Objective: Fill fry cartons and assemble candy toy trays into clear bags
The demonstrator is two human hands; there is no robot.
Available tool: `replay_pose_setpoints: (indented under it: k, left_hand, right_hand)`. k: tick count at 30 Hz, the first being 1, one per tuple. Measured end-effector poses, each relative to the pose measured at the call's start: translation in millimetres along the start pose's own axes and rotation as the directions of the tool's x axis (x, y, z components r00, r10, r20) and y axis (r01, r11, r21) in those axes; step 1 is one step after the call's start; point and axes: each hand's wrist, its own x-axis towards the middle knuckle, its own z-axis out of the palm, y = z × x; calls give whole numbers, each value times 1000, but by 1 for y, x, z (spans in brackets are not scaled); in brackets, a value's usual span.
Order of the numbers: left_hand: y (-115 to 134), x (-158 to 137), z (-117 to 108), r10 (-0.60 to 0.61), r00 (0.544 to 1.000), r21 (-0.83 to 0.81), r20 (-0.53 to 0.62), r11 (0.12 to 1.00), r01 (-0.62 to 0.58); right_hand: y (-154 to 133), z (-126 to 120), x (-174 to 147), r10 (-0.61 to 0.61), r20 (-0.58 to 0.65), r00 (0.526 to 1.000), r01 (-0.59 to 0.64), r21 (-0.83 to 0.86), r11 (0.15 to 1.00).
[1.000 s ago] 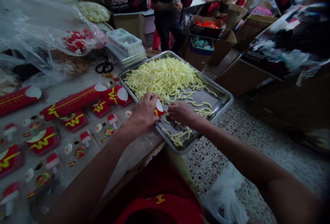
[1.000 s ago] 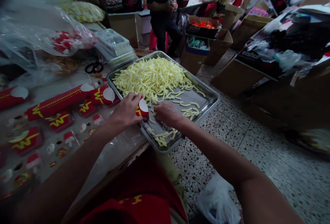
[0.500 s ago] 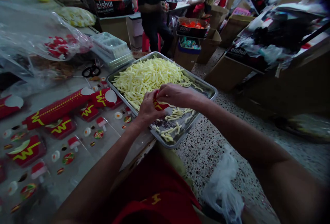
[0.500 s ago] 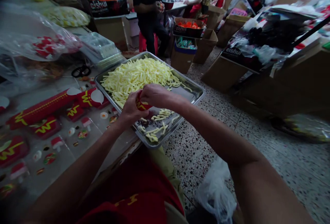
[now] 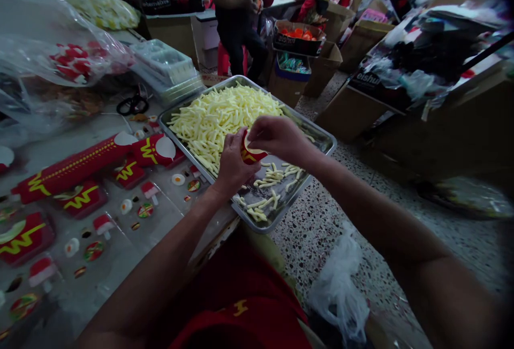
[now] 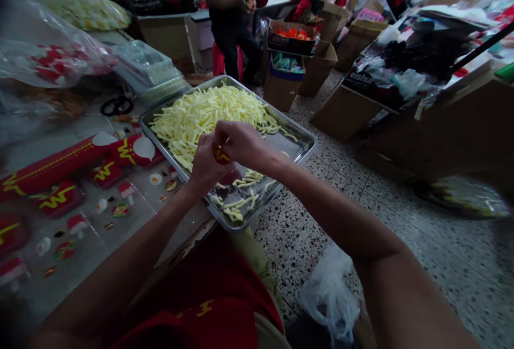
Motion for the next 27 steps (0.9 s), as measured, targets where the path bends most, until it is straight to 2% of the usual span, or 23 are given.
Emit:
replay_pose_setpoints:
  k: [3,4,6,9,12,16,18,20,23,24,26,27]
  left_hand:
    - [-7,-1,-6,13,999,17,32,1000,-14]
    - [-9,-1,-9,14,998,31,59,999,-16]
    - [-13,-2,-14,10,992,69,129,997,-19]
    - [-13,-4,-21,13,966,142,259,989,-52]
    - [-12,-7,-27,38,931,219,363,968,-125]
    - [-11,-11,-38,11,909,336,416,927,-165]
    - [-11,-12,-44,-7,904,373,428,912,-170]
    - [-10,-13,-48,-12,895,381,447,907,-178]
    - [-7,-14,-46,-22,879,380,477,907,-183]
    - [-4,-13,-41,-26,880,379,474,908,-178]
    - [2,-9,-29,-8,897,347,443,923,-164]
    - [6,-5,-21,10,914,313,406,938,-150]
  right_hand:
    - [27,-9,-20,116,-62,991,-108,123,987]
    - [37,-8,-30,168,-54,984,-163,92,982]
    - [53,2,-52,245,51,968,-243,-42,969]
    - [63,24,-74,260,183,948,-208,-264,942]
    - [60,39,-77,276,216,937,-173,-399,900]
    - [55,48,-71,280,297,913,-100,-502,859]
    - [57,50,-70,272,289,918,-87,-520,849]
    - [60,49,-70,292,221,931,-163,-465,870]
    - [61,36,-68,375,87,923,-356,-183,917]
    - [58,30,-66,387,37,921,-383,-81,920]
    - [48,18,-56,358,-57,932,-356,34,934]
    - [41,13,-49,324,-93,942,-322,33,946]
